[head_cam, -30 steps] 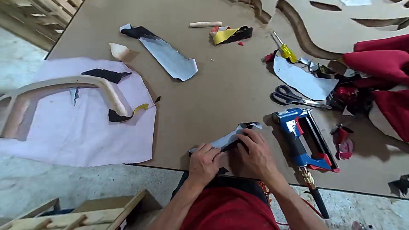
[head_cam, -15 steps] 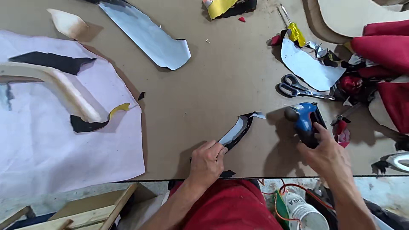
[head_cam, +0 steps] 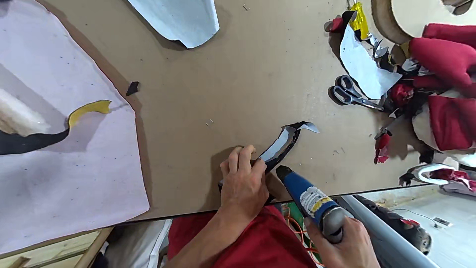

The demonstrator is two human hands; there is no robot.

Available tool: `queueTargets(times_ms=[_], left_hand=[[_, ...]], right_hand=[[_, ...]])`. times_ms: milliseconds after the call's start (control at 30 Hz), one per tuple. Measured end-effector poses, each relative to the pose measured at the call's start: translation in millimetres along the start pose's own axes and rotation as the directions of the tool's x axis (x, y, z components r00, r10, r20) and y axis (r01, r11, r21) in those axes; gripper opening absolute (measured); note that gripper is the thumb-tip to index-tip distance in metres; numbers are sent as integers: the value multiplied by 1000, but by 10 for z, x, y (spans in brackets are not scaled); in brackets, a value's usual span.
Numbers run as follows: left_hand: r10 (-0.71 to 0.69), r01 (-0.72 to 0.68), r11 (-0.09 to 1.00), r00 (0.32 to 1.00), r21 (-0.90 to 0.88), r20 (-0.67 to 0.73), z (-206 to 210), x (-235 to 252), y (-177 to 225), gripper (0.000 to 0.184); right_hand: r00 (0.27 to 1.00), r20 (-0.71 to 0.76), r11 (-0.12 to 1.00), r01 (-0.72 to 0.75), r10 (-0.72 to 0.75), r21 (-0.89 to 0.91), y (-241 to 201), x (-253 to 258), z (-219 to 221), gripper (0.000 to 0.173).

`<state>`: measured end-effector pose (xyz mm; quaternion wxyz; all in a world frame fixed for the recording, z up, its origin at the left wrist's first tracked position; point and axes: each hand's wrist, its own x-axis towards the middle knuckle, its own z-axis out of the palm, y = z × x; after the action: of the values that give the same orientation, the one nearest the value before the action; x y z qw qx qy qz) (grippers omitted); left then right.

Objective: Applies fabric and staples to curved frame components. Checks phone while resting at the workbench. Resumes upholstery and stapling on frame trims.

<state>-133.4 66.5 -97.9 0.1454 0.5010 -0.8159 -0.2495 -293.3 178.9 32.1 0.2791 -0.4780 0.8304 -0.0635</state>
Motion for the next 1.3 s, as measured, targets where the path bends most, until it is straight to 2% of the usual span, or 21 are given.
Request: queueTargets(times_ms=[467,767,833,933,1000,1067,1133,1233,1300], left_hand=[[21,-21,1000,1000,0,-2,-17,-11,-19,11],[-37,42,979,999,-197,30,-92,20,-110,25],[-37,47,970,998,-240,46,-132,41,-125,28],[-78,65,937,997,-344,-24,-321,3,-253,33],[-59,30,965,993,-262,-102,-479,-156,-373,37],[13,-22,992,997,-121,-71,-540,-349,-404,49],[75,-75,997,997,-17,-24,-429,-478,-357,56],[139,-143,989,986,-35,-94,-153,-473,-309,32],[138,-156,982,979,-108,-152,-62,-391,-271,30]], right_hand=[[998,-5,998,63,-63,3,-74,12,149,37],[996,65,998,56,-57,14,-226,-83,197,38],[999,34,999,34,-35,21,-214,-146,210,38],[998,-60,987,-20,29,157,-57,-279,194,35],[991,-119,968,-34,66,249,43,-336,134,32],[987,-136,958,-49,90,281,112,-340,70,29],[985,-134,964,-69,106,255,162,-315,41,27],[989,-111,968,-65,94,244,218,-307,39,26],[992,-95,969,-61,86,238,224,-340,49,26]])
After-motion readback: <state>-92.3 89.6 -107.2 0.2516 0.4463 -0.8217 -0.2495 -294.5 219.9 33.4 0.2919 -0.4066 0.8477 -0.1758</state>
